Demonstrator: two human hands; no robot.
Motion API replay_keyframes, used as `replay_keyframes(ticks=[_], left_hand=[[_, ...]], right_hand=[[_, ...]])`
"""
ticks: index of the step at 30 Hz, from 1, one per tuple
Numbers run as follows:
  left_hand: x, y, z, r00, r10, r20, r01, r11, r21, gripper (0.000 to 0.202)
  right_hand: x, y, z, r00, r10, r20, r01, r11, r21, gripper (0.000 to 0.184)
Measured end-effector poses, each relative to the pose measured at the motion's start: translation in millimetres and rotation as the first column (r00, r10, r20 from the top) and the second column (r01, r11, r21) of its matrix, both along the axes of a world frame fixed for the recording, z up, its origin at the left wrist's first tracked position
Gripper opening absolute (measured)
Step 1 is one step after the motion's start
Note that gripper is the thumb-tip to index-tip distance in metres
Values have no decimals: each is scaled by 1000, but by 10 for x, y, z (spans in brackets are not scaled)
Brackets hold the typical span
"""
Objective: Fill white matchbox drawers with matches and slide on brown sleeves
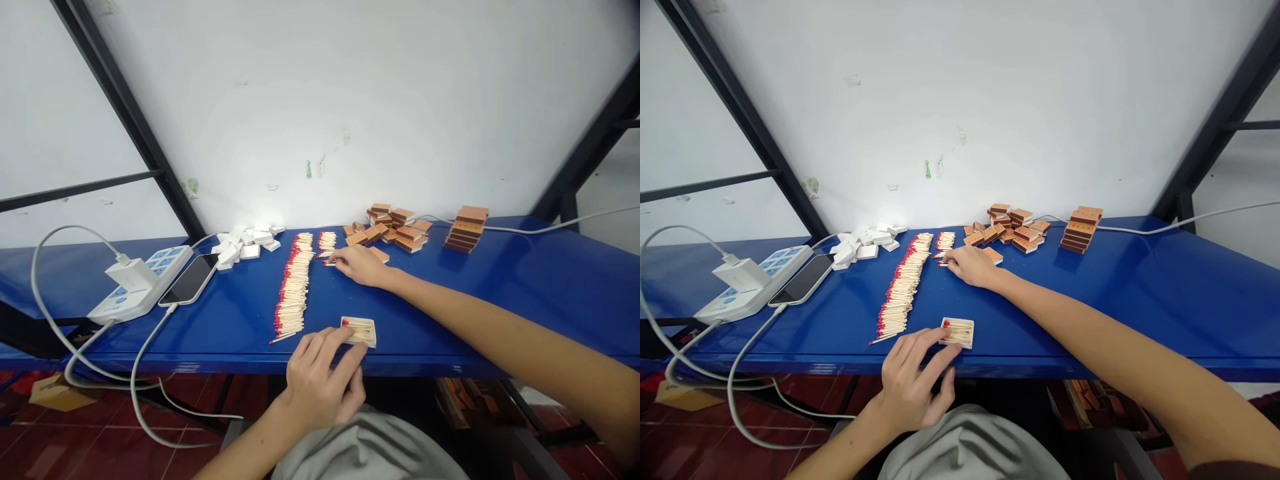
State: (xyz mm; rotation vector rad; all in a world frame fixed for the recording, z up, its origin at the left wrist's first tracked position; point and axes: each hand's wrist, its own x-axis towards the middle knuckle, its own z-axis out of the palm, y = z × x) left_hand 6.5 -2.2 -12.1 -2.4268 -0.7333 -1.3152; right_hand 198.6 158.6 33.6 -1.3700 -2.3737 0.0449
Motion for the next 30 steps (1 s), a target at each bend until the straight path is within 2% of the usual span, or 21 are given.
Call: replay_keyframes(ticks=[15,22,30], left_hand=[[-3,4,-19,1000,-15,1,15,1000,-10,31],[0,5,-10,1000,-22,-2,22,1000,-6,31],[-4,14,-41,1000,-28,1,28,1000,-12,32]], right_hand=[[-8,14,-26,1000,-26,15,26,1000,8,31],[-19,-13,-17,989,-143,38,143,990,20,30],[-37,-46,15,994,-112,18,111,993,39,21]])
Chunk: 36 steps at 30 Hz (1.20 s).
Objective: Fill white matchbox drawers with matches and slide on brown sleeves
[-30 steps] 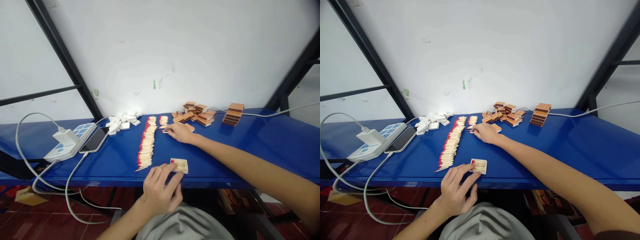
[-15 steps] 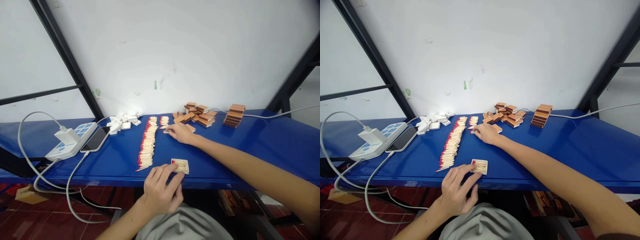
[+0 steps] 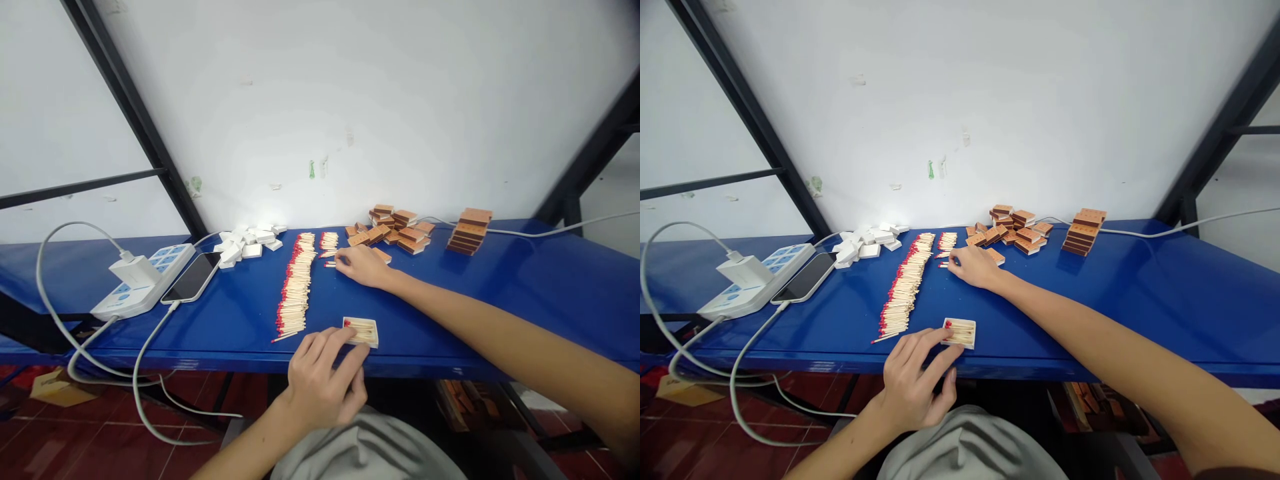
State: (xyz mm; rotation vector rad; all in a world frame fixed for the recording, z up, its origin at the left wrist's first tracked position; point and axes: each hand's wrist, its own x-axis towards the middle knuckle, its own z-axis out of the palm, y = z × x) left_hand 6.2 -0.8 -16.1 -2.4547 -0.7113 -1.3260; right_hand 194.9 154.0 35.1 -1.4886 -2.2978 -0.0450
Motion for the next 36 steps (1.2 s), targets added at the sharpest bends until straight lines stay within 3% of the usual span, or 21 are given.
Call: replay_keyframes(ticks=[9,26,36], left_hand=[[2,4,4,1000,-4,1,4,1000,7,32],[7,4,-2,1000,-3,3,3,1000,5,33],[7,-5,9,1000,4,-2,-4,1000,4,33]], right_hand=[[16,-4,13,997,59,-49,-61,997,-40,20],[169,-9,70,987,158,12,-157,984,-80,27],[92,-68,93,996,84,-9,-84,996,-39,28]])
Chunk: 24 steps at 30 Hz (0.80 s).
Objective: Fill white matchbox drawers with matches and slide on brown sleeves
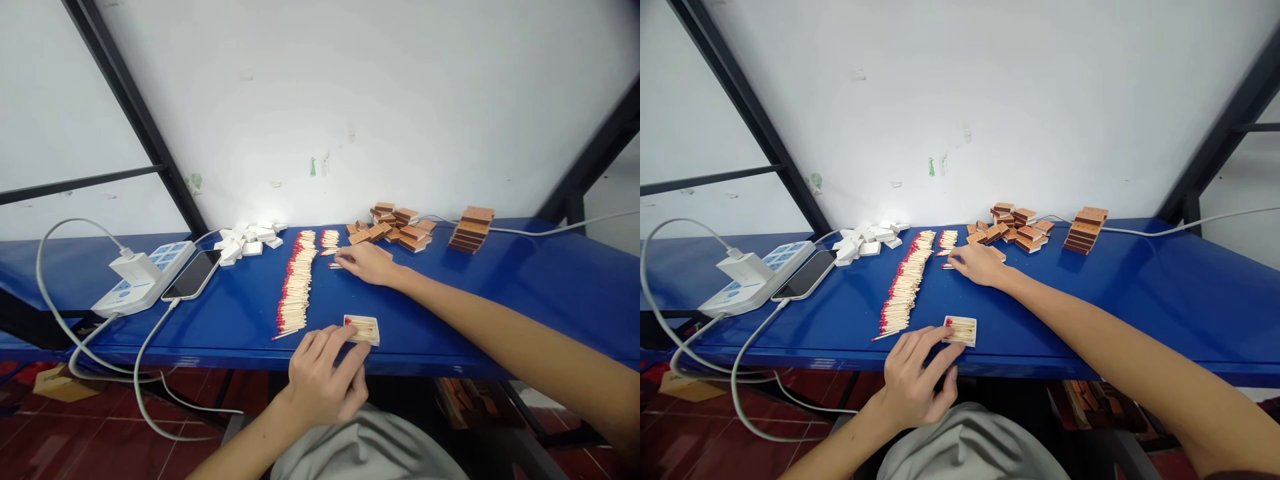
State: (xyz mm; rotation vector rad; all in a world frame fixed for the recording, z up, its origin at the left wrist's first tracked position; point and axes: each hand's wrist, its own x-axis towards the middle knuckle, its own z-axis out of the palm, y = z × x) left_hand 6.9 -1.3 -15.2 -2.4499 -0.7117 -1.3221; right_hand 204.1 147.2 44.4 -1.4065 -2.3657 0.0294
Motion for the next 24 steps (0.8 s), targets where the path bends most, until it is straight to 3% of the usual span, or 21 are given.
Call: replay_keyframes(ticks=[5,12,24], left_hand=[[5,-1,7,1000,8,5,-8,1000,3,31],[8,0,-2,1000,12,12,-12,1000,5,31],[8,-3,12,1000,7,9,-7,1000,3,31]], right_hand=[[-10,26,-44,999,40,-4,-40,999,6,24],[-60,68,-68,997,-79,-24,78,996,-47,26],[-59,49,-91,998,-65,-3,65,997,-31,34]])
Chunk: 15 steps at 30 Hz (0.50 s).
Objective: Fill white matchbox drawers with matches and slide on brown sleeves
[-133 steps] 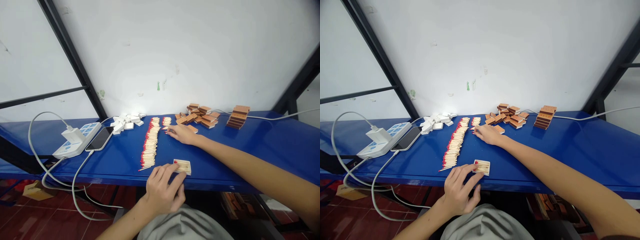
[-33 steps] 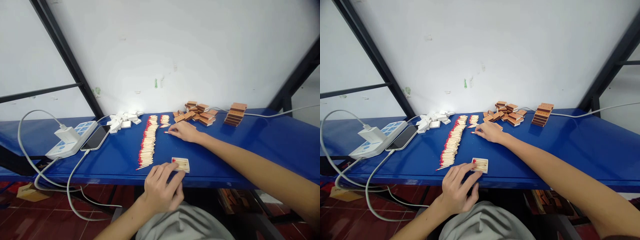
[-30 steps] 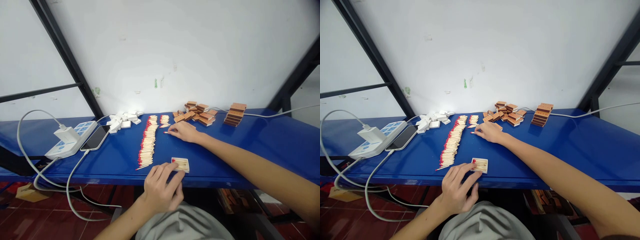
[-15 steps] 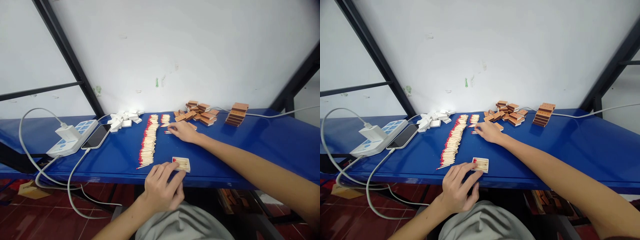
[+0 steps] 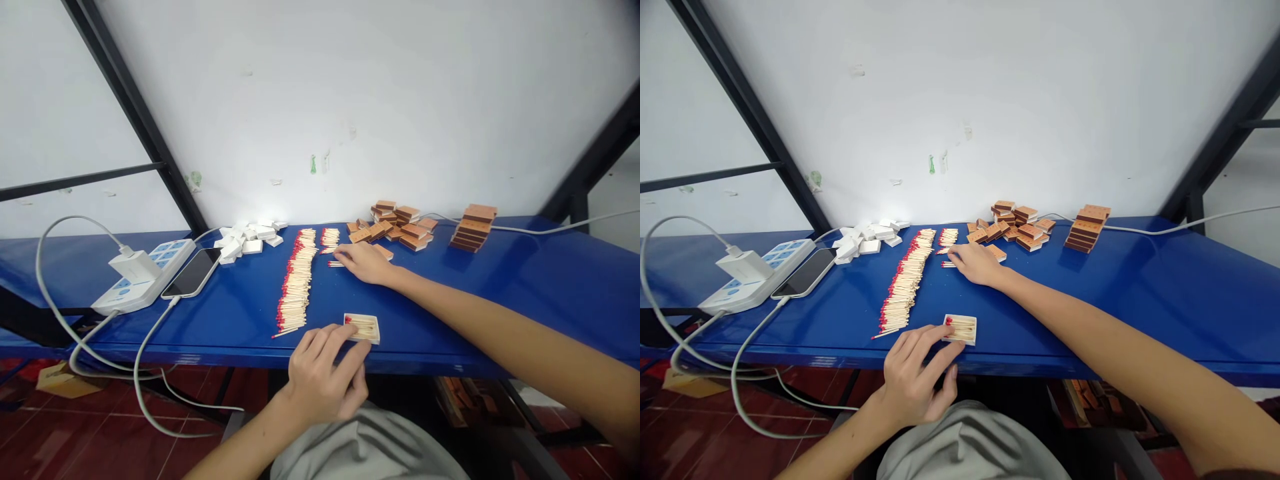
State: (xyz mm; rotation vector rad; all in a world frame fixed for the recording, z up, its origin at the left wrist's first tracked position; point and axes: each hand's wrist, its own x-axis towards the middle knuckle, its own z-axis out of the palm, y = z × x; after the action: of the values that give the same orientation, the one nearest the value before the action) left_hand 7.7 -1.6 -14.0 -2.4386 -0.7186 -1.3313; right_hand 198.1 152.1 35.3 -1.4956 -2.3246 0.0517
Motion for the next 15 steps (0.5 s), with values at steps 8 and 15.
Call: replay_keyframes(ticks=[8,15], left_hand=[[2,2,-7,1000,10,-2,-10,1000,0,31],[3,4,-15,1000,14,0,-14,1000,4,30]], right_hand=[[-7,-10,20,985,-10,169,15,999,-30,43],[-7,-2,24,980,-16,199,25,999,-43,44]])
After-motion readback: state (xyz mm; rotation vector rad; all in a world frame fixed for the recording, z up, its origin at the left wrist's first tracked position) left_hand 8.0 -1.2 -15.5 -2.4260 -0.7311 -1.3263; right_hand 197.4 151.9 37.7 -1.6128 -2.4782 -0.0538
